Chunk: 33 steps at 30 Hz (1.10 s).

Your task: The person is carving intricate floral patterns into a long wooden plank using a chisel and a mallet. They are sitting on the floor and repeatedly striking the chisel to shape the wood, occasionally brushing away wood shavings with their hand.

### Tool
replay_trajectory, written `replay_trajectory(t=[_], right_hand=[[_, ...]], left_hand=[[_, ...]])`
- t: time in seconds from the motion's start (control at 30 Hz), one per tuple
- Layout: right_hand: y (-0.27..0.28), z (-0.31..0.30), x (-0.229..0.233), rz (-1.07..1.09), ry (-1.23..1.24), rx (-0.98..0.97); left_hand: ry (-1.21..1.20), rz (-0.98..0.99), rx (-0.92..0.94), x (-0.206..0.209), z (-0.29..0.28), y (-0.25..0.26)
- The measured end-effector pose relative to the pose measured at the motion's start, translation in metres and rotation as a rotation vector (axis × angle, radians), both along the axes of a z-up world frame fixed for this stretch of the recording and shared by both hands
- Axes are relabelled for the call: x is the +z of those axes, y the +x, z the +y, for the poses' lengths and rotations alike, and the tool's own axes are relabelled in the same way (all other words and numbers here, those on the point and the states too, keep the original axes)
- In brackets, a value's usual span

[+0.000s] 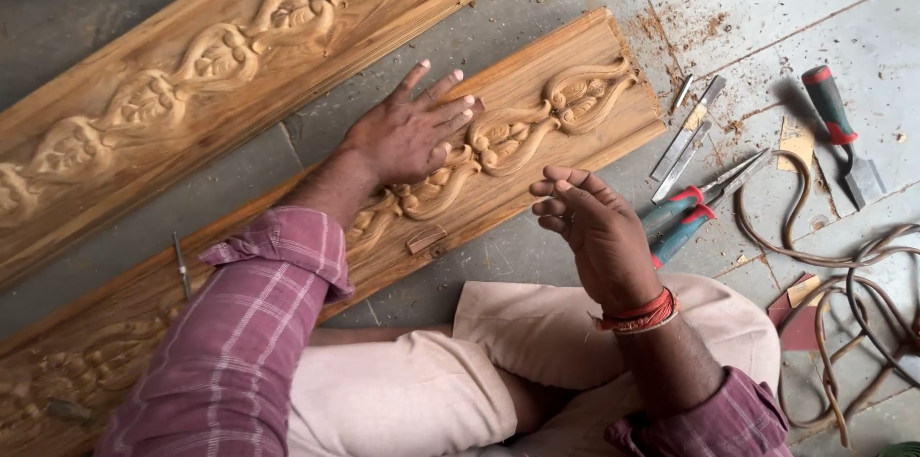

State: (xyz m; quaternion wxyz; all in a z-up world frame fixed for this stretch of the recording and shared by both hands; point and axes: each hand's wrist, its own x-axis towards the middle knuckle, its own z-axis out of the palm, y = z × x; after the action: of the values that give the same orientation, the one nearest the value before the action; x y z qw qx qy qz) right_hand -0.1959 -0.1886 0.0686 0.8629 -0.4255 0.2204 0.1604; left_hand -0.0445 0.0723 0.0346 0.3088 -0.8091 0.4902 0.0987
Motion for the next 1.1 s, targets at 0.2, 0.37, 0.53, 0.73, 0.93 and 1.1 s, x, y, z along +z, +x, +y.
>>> replay_trajectory(t=[0.2,0.37,0.53,0.73,0.93,1.1], right_hand=[[-0.010,-0.005,0.002,0.010,0.017,-0.010],[-0.008,-0.002,0.004,-0.013,-0.002,0.027],[-0.009,0.007,-0.008,0.025,-0.039,0.068],[-0.001,0.010,-0.015,0.034,-0.209,0.106],[-0.007,0.009,-0.014,-0.042,-0.152,0.124],[-0.008,0.022,-0.014,-0.048,-0.301,0.274]], left_hand=[[0.105,0.123,0.250,0.049,0.102,-0.075],[0.322,0.152,0.314,0.059,0.138,-0.105],[0.078,0.069,0.071,0.020,0.072,-0.043],[-0.030,0.153,0.050,0.018,0.072,-0.029],[-0.662,0.378,0.014,0.041,0.190,-0.081],[0.385,0.112,-0.153,0.019,0.163,-0.054]])
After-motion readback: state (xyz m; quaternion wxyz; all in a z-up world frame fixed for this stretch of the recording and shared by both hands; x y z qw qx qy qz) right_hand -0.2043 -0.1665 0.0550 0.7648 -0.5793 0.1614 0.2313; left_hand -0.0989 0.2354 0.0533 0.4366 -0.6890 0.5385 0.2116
